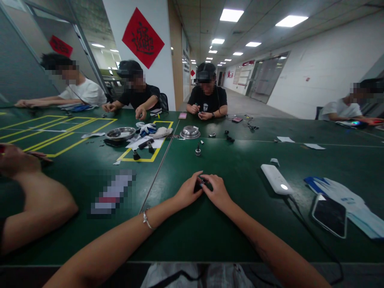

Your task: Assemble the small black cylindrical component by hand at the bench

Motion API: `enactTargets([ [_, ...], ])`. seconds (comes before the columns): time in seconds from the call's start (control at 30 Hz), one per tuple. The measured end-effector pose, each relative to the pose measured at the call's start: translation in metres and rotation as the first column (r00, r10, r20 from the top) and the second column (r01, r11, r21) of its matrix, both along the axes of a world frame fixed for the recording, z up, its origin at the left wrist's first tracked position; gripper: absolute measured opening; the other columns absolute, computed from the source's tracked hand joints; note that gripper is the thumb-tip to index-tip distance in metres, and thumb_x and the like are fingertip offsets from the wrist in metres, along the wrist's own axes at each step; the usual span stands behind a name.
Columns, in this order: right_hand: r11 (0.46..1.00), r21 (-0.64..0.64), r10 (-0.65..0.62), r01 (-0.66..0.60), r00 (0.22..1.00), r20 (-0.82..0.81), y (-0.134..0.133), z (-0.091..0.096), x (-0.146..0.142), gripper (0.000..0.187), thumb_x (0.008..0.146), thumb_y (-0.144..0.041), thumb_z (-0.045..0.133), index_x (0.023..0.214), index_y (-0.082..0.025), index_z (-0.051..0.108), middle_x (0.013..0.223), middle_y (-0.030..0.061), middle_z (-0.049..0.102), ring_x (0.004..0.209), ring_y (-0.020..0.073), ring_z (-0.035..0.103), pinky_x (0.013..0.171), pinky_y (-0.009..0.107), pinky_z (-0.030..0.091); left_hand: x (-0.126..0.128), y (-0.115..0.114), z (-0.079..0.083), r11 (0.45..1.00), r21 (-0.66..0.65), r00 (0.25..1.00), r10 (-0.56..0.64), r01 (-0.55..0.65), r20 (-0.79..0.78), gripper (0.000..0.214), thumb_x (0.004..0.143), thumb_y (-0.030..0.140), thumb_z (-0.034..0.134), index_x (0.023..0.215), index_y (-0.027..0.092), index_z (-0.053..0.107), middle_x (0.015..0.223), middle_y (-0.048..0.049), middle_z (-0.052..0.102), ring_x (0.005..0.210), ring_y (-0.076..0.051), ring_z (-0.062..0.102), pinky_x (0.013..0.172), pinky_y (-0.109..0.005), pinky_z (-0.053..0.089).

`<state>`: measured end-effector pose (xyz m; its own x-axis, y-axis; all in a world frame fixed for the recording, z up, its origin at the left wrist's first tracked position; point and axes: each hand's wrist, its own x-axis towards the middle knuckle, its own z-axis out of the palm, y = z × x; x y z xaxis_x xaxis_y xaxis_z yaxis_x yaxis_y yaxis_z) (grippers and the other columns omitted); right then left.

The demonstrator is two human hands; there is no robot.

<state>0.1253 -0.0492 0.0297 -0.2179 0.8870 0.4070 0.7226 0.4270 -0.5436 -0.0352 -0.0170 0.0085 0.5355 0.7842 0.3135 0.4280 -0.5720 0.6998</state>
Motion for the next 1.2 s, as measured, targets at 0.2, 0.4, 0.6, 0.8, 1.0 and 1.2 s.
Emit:
enactTargets([
  [0.2, 0.994, 0.033, -0.104, 0.102, 0.993, 0.053, 0.0005, -0.0039, -0.0003, 0.021, 0.08, -0.029, 0.058, 0.1, -0.024, 0.06, 0.091, 0.0028, 0.063, 0.089, 0.0205, 0.054, 0.082, 0.035, 0.032, 0.0018, -0.0027, 0.0045, 0.999, -0.026, 1.0, 0.022, -0.022, -0.004, 0.063, 0.074, 0.013, 0.054, 0.132, 0.019, 0.031, 0.104, -0.0071, 0.059, 0.097, -0.02, 0.058, 0.089, -0.038, 0.045],
  [0.4, 0.994, 0.056, -0.098, 0.095, 0.994, 0.044, -0.0021, -0.0055, 0.0031, 0.03, 0.079, -0.033, 0.058, 0.107, -0.023, 0.057, 0.1, 0.0057, 0.06, 0.096, 0.0225, 0.052, 0.085, 0.037, 0.032, 0.0008, -0.003, 0.0043, 1.0, 0.003, 1.0, 0.018, -0.018, -0.023, 0.063, 0.075, 0.015, 0.054, 0.133, 0.019, 0.03, 0.104, -0.0078, 0.059, 0.096, -0.02, 0.058, 0.088, -0.038, 0.046],
  [0.6, 0.996, 0.036, -0.077, 0.075, 0.996, 0.049, 0.0003, -0.0072, 0.0047, 0.014, 0.082, -0.028, 0.054, 0.092, -0.022, 0.062, 0.096, 0.005, 0.064, 0.096, 0.0223, 0.052, 0.086, 0.038, 0.031, 0.0005, -0.0021, 0.002, 1.0, 0.025, 0.999, 0.016, -0.014, -0.042, 0.061, 0.078, 0.017, 0.055, 0.133, 0.018, 0.028, 0.104, -0.007, 0.059, 0.096, -0.02, 0.058, 0.089, -0.038, 0.045],
  [0.8, 0.995, -0.019, -0.094, 0.094, 0.995, 0.022, 0.0017, -0.0042, 0.0041, 0.013, 0.081, -0.032, 0.057, 0.086, -0.021, 0.061, 0.089, 0.0023, 0.064, 0.091, 0.0202, 0.054, 0.084, 0.036, 0.032, 0.0001, -0.0021, 0.0039, 0.999, 0.037, 0.998, 0.007, -0.005, -0.056, 0.061, 0.078, 0.017, 0.054, 0.133, 0.018, 0.029, 0.106, -0.0076, 0.058, 0.098, -0.02, 0.057, 0.09, -0.038, 0.045],
  [1.0, 0.984, -0.01, -0.175, 0.176, 0.983, 0.048, 0.0018, -0.0042, -0.0002, 0.016, 0.078, -0.036, 0.061, 0.079, -0.02, 0.059, 0.082, 0.0011, 0.062, 0.084, 0.0195, 0.054, 0.08, 0.036, 0.031, 0.0, -0.0015, 0.0011, 0.998, 0.059, 0.998, 0.009, -0.006, -0.057, 0.061, 0.077, 0.014, 0.052, 0.133, 0.017, 0.028, 0.106, -0.0081, 0.057, 0.098, -0.02, 0.057, 0.089, -0.038, 0.045],
  [1.2, 0.987, 0.036, -0.158, 0.158, 0.987, 0.002, 0.001, -0.0043, 0.0005, 0.032, 0.073, -0.035, 0.064, 0.1, -0.019, 0.056, 0.097, 0.0061, 0.061, 0.093, 0.0226, 0.053, 0.083, 0.037, 0.034, 0.0008, -0.0014, 0.0003, 0.996, 0.089, 0.999, -0.006, 0.01, -0.038, 0.07, 0.076, 0.011, 0.052, 0.137, 0.017, 0.019, 0.105, -0.0078, 0.057, 0.097, -0.019, 0.057, 0.09, -0.038, 0.045],
])
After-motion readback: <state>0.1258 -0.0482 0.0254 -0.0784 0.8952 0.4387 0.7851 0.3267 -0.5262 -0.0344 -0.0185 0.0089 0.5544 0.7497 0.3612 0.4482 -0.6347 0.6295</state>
